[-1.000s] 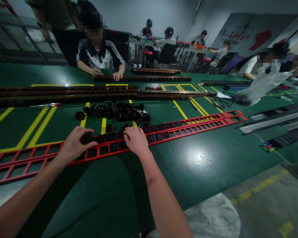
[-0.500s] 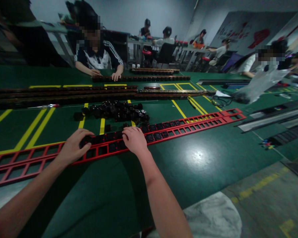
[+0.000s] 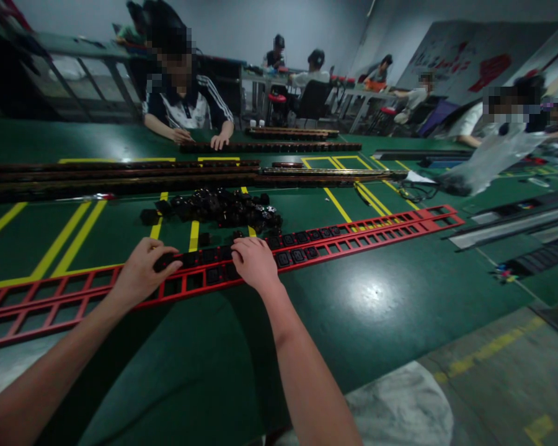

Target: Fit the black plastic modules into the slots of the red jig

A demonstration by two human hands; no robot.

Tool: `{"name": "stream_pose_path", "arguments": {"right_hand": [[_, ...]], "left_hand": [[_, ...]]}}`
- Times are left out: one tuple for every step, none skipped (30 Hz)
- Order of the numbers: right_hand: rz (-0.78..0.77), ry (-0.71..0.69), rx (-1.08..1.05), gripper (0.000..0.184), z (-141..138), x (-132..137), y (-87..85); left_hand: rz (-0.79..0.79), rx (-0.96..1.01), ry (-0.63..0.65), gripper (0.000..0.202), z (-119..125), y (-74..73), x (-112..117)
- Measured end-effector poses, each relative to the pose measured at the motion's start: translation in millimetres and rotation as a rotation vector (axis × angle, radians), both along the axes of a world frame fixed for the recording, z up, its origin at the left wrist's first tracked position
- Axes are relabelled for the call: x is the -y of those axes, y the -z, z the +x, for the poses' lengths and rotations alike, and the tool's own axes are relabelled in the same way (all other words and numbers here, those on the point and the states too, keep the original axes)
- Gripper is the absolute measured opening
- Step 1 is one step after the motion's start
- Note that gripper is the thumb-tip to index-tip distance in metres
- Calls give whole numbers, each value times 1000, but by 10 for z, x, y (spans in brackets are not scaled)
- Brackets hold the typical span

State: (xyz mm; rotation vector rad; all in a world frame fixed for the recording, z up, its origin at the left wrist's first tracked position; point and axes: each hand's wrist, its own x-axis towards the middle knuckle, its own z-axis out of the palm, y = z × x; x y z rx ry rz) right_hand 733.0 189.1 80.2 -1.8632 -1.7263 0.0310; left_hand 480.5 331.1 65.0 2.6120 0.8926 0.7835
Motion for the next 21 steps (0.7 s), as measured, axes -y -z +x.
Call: {"name": "stream_pose_path", "arguments": {"right_hand": [[1, 0, 0, 20, 0, 0, 0], [0, 0, 1, 20, 1, 0, 0], [0, 0, 2, 20, 1, -1, 0], [-1, 0, 3, 20, 1, -2, 0], [-1, -1, 4, 20, 2, -3, 0], [1, 0, 6, 20, 2, -4, -1], [3, 0, 7, 20, 2, -5, -1], [4, 0, 6, 20, 1, -5, -1], [5, 0, 6, 20, 1, -6, -1], [4, 0, 5, 20, 1, -6, -1], [2, 1, 4, 20, 1, -6, -1], [-1, 1, 3, 20, 1, -6, -1], [-3, 2, 2, 20, 2, -6, 0], [-3, 3, 1, 19, 1, -6, 0], [-1, 3, 1, 19, 1, -5, 1], [0, 2, 1, 19, 0, -4, 1], [1, 1, 2, 19, -1, -4, 1], [0, 0, 3, 19, -2, -3, 0], [-3, 1, 2, 19, -4, -2, -1], [-6, 1, 0, 19, -5, -1, -2], [-8, 2, -3, 19, -6, 0, -4]], "left_hand": [[6, 5, 0, 33, -4, 0, 3], [12, 6, 4, 33, -10, 0, 5], [17, 5, 7, 33, -16, 0, 7], [22, 2, 5, 34, -23, 1, 8], [27, -1, -3, 34, -29, 1, 7], [33, -2, -17, 35, -34, 2, 5], [37, -4, -31, 35, -37, 2, 2], [35, -9, -39, 35, -38, 1, -2], [26, -18, -39, 35, -38, 0, -6], [8, -27, -36, 34, -36, -1, -8], [-15, -34, -32, 34, -32, -1, -9], [-40, -40, -31, 34, -27, -2, -9], [-64, -46, -32, 34, -21, -2, -7], [-84, -55, -34, 34, -15, -1, -3], [-98, -72, -34, 34, -9, 1, 1], [-105, -97, -27, 35, -2, 2, 6], [-105, -123, -16, 34, 4, 3, 11], [-99, -146, -5, 34, 9, 2, 16], [-90, -162, 6, 34, 14, 0, 21], [-80, -172, 14, 34, 18, -5, 25], [-73, -176, 20, 34, 21, -12, 30]]}}
